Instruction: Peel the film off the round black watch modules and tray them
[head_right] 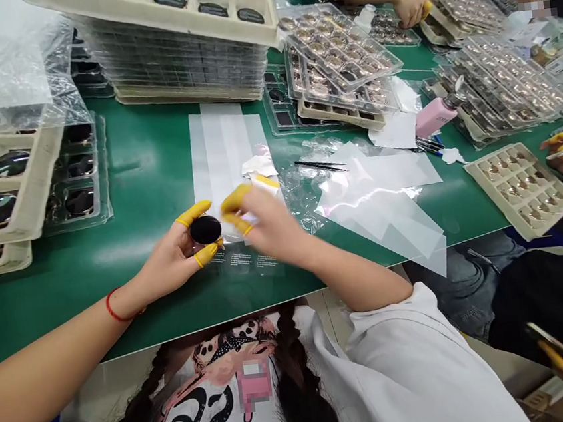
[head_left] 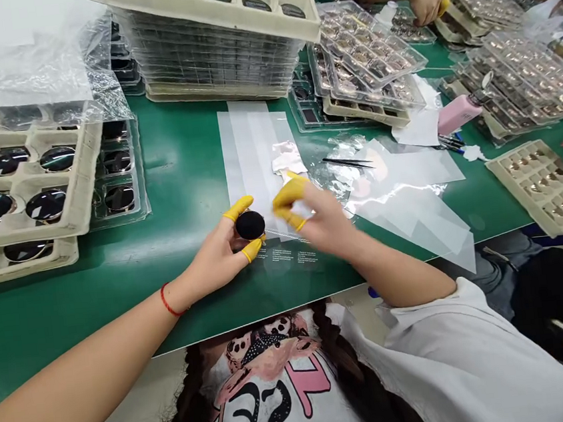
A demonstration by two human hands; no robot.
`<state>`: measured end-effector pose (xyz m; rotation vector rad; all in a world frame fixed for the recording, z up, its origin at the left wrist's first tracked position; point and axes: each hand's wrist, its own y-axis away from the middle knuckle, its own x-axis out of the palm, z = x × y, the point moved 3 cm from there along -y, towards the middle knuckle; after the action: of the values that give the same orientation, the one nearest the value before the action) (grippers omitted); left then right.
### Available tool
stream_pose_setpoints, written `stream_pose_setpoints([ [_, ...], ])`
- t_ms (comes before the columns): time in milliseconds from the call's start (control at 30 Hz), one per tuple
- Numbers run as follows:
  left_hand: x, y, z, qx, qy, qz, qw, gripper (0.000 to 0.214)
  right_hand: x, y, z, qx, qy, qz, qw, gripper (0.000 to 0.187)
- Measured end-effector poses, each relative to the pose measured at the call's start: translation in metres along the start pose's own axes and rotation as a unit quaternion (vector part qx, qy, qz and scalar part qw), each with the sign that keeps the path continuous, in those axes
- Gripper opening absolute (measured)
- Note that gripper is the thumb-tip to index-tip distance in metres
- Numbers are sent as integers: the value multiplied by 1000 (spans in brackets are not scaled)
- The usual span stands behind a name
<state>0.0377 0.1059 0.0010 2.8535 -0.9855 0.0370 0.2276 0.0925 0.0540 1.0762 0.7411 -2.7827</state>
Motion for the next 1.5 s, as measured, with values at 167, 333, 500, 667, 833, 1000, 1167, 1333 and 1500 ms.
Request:
stream_pose_setpoints([
  [167, -2, -1, -5, -21, 3, -43, 999, 67, -54, 6, -86, 271, 198, -48, 941, 13],
  [333, -1, -1, -5, -27, -8, -36, 999, 65, -30, -27, -98, 221, 226, -36, 948, 12],
  [500, -1, 0, -12, -26, 6, -45, 999, 59, 2, -58, -98, 223, 188, 43, 956, 3],
  [667, -5, 0, -11, -34, 19, -61, 997, 54, 5, -37, -31, 42, 90, 11, 995, 5],
  [833, -8, 0, -2, 4, -41, -46, 998, 53, 44, -9, 24, -131, 72, 93, 984, 11],
  [1000, -5, -1, -7, 1, 16, -72, 997, 50, 47, -16, 6, -108, 111, 32, 987, 20],
  [1167, -7, -2, -10, -8, 31, -83, 996, 56, 40, -7, 12, -138, 112, 25, 984, 18],
  [1333, -10, -1, -5, 18, -23, -79, 996, 56, 52, -2, 17, -185, 148, 11, 972, 17],
  [1500, -6, -2, -6, 20, -11, -84, 996, 57, 55, -15, -2, -106, 155, -13, 982, 21],
])
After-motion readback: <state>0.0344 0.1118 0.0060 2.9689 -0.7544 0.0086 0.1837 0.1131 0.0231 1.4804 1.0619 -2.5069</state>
